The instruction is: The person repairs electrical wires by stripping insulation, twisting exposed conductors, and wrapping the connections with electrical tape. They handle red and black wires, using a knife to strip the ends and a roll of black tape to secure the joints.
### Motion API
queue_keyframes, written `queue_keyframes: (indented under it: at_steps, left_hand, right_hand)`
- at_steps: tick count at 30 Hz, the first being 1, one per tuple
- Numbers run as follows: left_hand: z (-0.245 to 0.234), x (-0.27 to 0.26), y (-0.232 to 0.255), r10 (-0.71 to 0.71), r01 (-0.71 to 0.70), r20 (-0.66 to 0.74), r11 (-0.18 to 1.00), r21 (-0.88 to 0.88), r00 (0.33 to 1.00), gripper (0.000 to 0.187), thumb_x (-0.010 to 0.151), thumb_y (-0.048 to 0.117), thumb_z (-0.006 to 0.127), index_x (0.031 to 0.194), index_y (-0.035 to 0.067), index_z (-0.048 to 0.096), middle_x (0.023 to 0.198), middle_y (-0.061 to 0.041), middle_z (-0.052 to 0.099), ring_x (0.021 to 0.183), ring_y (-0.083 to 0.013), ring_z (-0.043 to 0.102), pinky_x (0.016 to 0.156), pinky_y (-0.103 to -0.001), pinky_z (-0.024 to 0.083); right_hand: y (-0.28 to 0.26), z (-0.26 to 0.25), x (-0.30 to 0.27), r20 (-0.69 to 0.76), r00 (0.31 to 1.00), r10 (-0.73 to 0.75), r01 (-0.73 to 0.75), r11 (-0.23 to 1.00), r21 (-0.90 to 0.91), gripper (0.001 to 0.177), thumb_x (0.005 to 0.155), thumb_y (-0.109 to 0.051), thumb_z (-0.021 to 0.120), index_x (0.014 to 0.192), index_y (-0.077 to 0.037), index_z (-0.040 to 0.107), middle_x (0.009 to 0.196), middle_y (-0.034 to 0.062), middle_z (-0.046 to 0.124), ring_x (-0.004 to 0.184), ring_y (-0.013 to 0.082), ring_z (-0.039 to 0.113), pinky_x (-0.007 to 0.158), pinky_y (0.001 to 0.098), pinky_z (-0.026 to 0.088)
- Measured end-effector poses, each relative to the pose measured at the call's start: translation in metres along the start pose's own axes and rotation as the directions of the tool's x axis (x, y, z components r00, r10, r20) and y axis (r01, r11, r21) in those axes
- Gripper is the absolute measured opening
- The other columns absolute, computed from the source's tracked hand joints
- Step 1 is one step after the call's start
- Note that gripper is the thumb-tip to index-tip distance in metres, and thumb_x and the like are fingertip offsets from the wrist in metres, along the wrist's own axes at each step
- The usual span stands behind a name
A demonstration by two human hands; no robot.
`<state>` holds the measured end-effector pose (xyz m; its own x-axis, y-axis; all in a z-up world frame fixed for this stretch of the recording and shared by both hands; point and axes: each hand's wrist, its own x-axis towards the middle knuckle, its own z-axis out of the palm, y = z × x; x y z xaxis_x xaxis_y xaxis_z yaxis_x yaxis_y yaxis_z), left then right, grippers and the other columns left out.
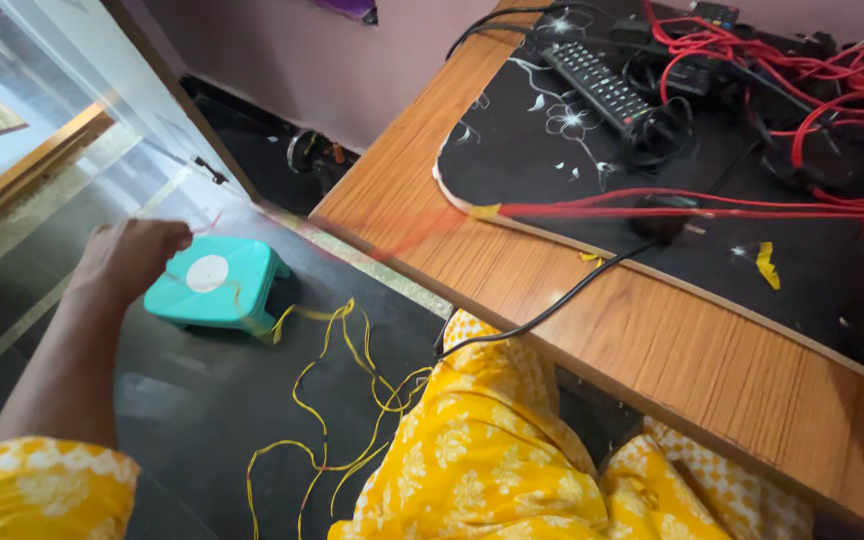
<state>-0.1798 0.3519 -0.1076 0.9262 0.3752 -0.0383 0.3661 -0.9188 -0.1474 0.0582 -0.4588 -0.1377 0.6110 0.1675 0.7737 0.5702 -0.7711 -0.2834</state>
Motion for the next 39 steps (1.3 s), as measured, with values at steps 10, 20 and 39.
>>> queue_keyframes:
  at_steps: [10, 20, 39]
  left_hand:
    - [0.047, 0.008, 0.017, -0.199, 0.141, 0.414, 0.976, 0.165, 0.888, 0.031, 0.093, 0.024, 0.068, 0.12, 0.041, 0.069, 0.108, 0.014, 0.079, 0.107, -0.0135, 0.069, 0.107, -0.058, 0.033]
    - [-0.183, -0.015, 0.284, 0.138, -0.588, -0.745, 0.711, -0.384, 0.653, 0.031, 0.079, -0.008, 0.065, 0.105, 0.007, 0.07, 0.094, -0.011, 0.068, 0.092, -0.032, 0.066, 0.083, -0.044, 0.05]
    - [-0.224, -0.056, 0.564, 0.471, -0.558, -0.384, 0.313, -0.769, 0.794, 0.022, 0.086, 0.029, 0.073, 0.088, 0.008, 0.078, 0.077, -0.016, 0.074, 0.073, -0.0329, 0.074, 0.067, -0.04, 0.057]
  right_hand:
    - [-0.141, -0.054, 0.043, -0.016, 0.99, -0.143, 0.117, 0.868, -0.482, 0.009, 0.091, -0.013, 0.081, 0.095, -0.015, 0.072, 0.094, 0.0023, 0.07, 0.11, 0.027, 0.06, 0.099, 0.0442, 0.042]
    - [-0.168, -0.062, 0.061, -0.139, 0.99, -0.008, -0.037, 0.948, -0.316, 0.024, 0.072, -0.015, 0.085, 0.094, -0.016, 0.076, 0.09, -0.0025, 0.072, 0.105, 0.0254, 0.059, 0.098, 0.046, 0.038]
    - [-0.168, -0.069, 0.067, -0.272, 0.961, 0.04, -0.092, 0.979, -0.181, 0.014, 0.073, -0.013, 0.083, 0.081, -0.014, 0.071, 0.08, -0.0016, 0.068, 0.1, 0.0255, 0.06, 0.092, 0.0447, 0.038]
